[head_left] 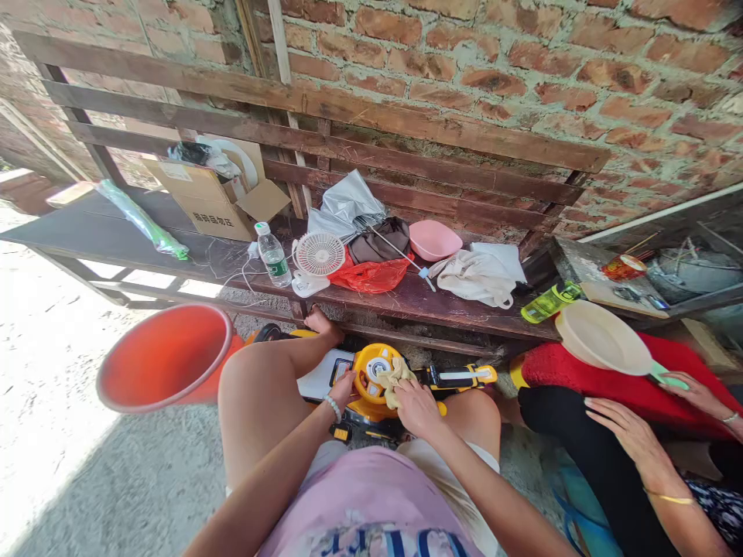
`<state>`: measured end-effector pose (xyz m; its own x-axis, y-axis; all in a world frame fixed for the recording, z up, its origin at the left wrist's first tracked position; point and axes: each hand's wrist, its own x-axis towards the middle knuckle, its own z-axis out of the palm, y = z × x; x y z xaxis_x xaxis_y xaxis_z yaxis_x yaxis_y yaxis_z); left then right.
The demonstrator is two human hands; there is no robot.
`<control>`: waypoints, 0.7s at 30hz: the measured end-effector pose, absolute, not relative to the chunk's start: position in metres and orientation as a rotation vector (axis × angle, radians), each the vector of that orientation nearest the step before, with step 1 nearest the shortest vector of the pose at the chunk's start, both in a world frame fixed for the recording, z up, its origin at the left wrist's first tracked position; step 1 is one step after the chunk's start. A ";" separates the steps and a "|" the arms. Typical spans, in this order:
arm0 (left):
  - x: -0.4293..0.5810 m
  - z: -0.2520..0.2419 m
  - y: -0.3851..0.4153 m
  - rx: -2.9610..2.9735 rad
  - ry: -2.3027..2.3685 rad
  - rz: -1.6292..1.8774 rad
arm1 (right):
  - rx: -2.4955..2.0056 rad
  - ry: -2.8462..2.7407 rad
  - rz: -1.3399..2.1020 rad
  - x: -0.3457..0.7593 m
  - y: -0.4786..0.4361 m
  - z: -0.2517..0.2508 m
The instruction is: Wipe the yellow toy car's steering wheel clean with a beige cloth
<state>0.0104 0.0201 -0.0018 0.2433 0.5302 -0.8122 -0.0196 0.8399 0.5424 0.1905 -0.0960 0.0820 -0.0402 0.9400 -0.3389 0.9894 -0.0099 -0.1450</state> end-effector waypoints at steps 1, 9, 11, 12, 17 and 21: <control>0.011 -0.002 0.020 0.495 1.296 0.398 | 2.114 2.078 -0.493 0.192 -0.089 0.086; 0.013 0.010 0.015 0.657 1.344 0.381 | 2.506 1.900 -0.773 0.213 -0.008 0.077; 0.013 0.011 0.014 0.696 1.352 0.373 | 2.623 1.741 -1.075 0.222 0.002 0.058; 0.013 0.011 0.014 0.715 1.359 0.367 | 2.708 1.648 -1.206 0.226 0.004 0.049; 0.016 0.006 0.015 0.803 1.382 0.341 | 2.997 1.297 -1.432 0.233 0.000 0.021; 0.017 -0.002 0.019 0.920 1.390 0.305 | 3.079 1.194 -1.423 0.228 -0.009 0.018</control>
<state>0.0171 0.0191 -0.0018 0.2077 0.6791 -0.7041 0.3216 0.6324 0.7048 0.2282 -0.0089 0.0183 0.4935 0.7135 -0.4973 0.3660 -0.6891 -0.6255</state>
